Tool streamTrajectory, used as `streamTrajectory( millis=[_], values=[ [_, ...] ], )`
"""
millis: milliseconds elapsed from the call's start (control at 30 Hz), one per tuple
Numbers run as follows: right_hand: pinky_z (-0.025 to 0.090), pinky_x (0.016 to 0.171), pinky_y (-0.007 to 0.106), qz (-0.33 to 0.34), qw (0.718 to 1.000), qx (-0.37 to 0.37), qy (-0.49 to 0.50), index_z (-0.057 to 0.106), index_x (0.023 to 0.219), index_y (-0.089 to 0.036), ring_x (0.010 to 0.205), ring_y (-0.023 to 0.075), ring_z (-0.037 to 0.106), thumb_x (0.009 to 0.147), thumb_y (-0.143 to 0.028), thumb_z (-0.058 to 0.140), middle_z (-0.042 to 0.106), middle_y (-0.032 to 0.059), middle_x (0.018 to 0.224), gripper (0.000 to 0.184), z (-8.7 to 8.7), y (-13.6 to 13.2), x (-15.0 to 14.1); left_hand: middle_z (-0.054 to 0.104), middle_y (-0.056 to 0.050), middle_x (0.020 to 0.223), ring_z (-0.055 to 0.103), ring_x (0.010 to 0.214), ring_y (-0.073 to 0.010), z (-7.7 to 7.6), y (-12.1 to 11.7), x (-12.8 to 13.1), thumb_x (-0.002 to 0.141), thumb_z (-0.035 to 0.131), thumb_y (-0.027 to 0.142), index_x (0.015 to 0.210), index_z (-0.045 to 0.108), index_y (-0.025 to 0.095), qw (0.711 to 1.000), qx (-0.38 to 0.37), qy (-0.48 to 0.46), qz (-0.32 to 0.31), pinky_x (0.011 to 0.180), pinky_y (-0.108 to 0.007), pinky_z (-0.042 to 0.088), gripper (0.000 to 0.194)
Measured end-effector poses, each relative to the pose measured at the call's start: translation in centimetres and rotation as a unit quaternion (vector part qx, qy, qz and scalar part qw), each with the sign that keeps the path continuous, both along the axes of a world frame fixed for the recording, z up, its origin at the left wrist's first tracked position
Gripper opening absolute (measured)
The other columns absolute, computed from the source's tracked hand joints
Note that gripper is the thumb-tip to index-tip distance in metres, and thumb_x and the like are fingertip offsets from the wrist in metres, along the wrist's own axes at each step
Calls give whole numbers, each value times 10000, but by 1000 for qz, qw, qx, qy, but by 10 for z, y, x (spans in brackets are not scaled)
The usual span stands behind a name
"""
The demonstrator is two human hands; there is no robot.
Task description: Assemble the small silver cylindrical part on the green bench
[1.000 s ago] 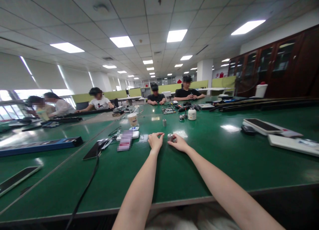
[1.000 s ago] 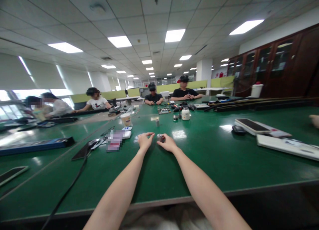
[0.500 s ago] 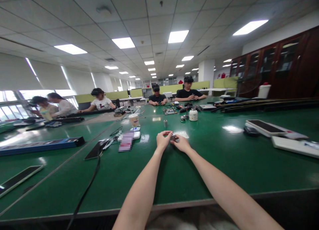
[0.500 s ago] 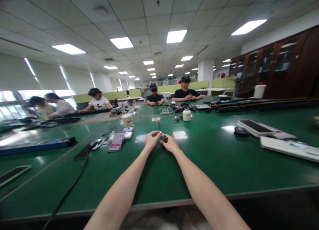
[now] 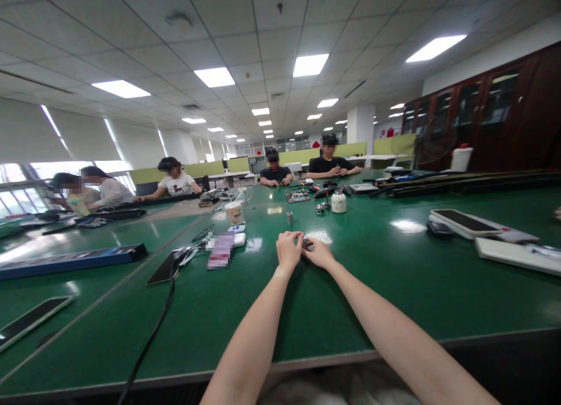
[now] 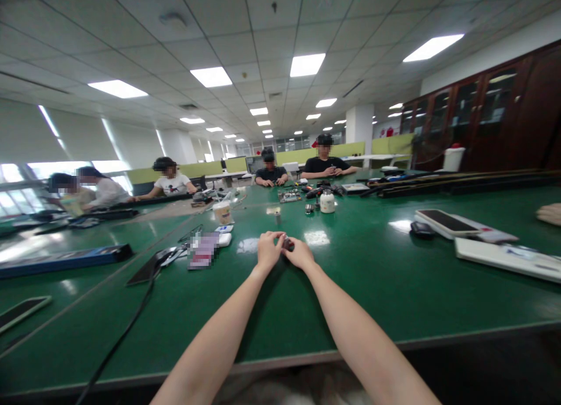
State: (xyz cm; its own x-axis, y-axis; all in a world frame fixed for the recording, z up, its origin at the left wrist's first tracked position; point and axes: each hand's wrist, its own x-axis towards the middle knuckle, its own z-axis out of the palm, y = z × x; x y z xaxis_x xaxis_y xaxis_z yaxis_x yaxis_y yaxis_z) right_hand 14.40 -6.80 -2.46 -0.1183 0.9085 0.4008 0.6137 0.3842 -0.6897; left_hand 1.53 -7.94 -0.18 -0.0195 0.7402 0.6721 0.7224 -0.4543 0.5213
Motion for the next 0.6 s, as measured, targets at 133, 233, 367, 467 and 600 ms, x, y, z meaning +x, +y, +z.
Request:
streamTrajectory(
  millis=[133, 233, 367, 467, 600],
  values=[
    [473, 649, 262, 8, 1000, -1, 11, 657, 1106, -229, 718, 171, 636, 743, -322, 666, 718, 35, 940, 375, 0, 1, 0, 670, -94, 975, 528, 986, -245, -1, 1, -1, 871, 543, 324, 958, 735, 225, 1000, -19, -16, -11, 908, -349, 397, 232],
    [480, 668, 262, 12, 1000, -1, 18, 659, 1109, -229, 731, 169, 639, 743, -312, 664, 718, 33, 941, 376, -1, 1, 1, 664, -91, 999, 526, 1002, -243, -2, 2, -2, 870, 545, 322, 998, 725, 231, 999, -23, -25, -17, 924, -349, 396, 239],
    [484, 680, 270, 5, 1000, -3, 14, 668, 1090, -227, 744, 175, 640, 741, -304, 664, 717, 36, 946, 357, -1, 2, 0, 652, -93, 1023, 535, 1023, -240, -5, 8, -3, 852, 578, 346, 1034, 724, 235, 999, -27, -37, -15, 941, -354, 405, 258],
    [481, 678, 276, 5, 1000, -5, 8, 659, 1107, -223, 747, 179, 638, 746, -301, 663, 715, 40, 953, 370, 0, 1, 0, 664, -96, 1026, 549, 1057, -246, -8, 14, -4, 831, 607, 371, 945, 755, 237, 996, -52, -68, -18, 967, -372, 406, 229],
    [481, 688, 282, 7, 1000, -10, 8, 647, 1120, -215, 747, 176, 640, 757, -291, 659, 714, 43, 964, 371, 1, -1, 1, 722, -84, 990, 611, 1031, -227, -9, 21, -8, 799, 643, 361, 919, 760, 212, 984, -91, -134, -72, 972, -356, 427, 225]
  ],
)
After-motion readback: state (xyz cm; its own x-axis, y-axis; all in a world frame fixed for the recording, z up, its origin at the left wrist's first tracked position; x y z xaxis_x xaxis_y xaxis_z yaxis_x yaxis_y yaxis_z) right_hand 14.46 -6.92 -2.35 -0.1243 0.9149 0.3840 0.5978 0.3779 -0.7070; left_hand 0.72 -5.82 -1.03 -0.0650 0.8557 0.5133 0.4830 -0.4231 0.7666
